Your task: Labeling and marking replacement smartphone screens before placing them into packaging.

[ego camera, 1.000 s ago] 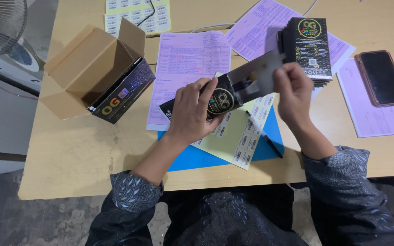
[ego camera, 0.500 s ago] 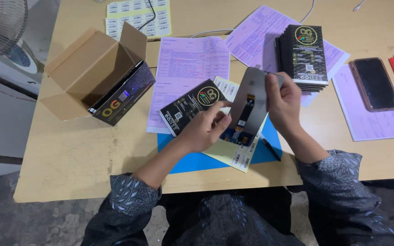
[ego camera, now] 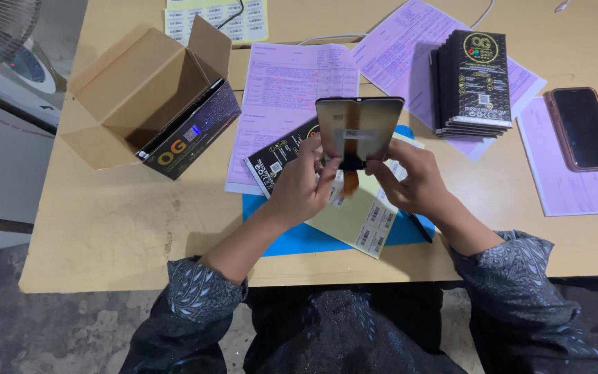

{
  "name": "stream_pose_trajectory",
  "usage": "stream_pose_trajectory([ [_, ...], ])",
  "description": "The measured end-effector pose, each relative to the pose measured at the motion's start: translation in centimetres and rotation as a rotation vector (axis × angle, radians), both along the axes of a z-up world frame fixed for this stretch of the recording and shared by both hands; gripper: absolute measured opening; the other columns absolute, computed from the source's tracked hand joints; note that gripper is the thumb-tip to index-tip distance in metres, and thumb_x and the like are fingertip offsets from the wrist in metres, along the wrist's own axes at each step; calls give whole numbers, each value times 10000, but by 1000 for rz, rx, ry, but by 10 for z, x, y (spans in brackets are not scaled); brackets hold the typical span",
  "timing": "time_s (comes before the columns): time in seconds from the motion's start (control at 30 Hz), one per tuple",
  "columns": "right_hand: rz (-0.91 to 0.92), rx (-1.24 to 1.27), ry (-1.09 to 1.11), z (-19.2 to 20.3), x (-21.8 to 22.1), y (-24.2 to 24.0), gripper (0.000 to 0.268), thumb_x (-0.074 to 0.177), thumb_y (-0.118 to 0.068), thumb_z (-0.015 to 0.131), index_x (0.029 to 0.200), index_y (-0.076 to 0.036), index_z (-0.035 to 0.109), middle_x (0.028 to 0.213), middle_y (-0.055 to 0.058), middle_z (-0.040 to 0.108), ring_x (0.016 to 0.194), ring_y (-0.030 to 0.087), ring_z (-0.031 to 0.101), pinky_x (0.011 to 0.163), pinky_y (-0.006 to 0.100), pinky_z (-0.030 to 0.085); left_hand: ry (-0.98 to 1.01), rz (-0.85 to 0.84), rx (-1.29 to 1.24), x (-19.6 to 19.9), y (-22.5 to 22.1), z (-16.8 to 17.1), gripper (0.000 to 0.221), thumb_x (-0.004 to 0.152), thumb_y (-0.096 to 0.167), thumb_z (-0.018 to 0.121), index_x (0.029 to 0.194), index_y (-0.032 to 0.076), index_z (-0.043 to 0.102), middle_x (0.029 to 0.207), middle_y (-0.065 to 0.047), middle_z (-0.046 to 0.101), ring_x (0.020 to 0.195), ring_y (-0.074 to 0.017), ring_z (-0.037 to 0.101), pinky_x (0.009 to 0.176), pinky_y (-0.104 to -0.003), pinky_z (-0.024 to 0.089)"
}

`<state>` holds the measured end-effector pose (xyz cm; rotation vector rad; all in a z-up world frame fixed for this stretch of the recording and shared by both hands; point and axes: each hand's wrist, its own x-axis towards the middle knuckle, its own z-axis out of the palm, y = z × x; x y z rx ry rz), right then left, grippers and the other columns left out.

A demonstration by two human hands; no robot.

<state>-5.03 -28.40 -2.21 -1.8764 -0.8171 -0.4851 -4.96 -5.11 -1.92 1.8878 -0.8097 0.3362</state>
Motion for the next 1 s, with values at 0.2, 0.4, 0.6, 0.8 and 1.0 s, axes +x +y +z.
stream_pose_trajectory([
  [0.2,25,145,31,-2,0,-4,126,926,52,710,1049,32,690,765,100,703,701,271,734,727,420,619,240,-254,-94,7,-2,-9,467,951,140,691,1339,21,460,1051,-148,664,939,-300,694,779,-368,615],
  [0.4,28,343,289,-6,-1,-9,128,1023,-45,636,1127,27,656,784,92,662,727,140,664,728,339,592,348,-311,-246,2,-7,-6,148,987,248,683,970,101,689,815,-13,682,755,-129,691,676,-271,589],
  [0.6,36,459,503,12,-3,2,224,1032,-61,597,1228,39,638,835,96,652,723,121,619,703,269,558,396,-347,-292,-2,-13,-7,286,1014,254,669,808,64,725,702,-46,676,688,-92,652,604,-268,561],
  [0.8,10,596,683,17,-2,6,207,1024,-36,600,1202,56,652,777,71,667,656,64,621,627,177,511,512,-400,-293,2,-4,-28,350,1060,189,556,760,62,680,640,18,603,701,-14,516,576,-201,489],
  [1.0,-25,598,709,12,-3,8,217,1014,-40,623,1204,56,664,788,87,700,673,86,679,619,167,527,478,-378,-319,-5,-6,-3,326,1017,196,608,731,66,692,568,-20,577,590,-19,480,520,-200,432],
])
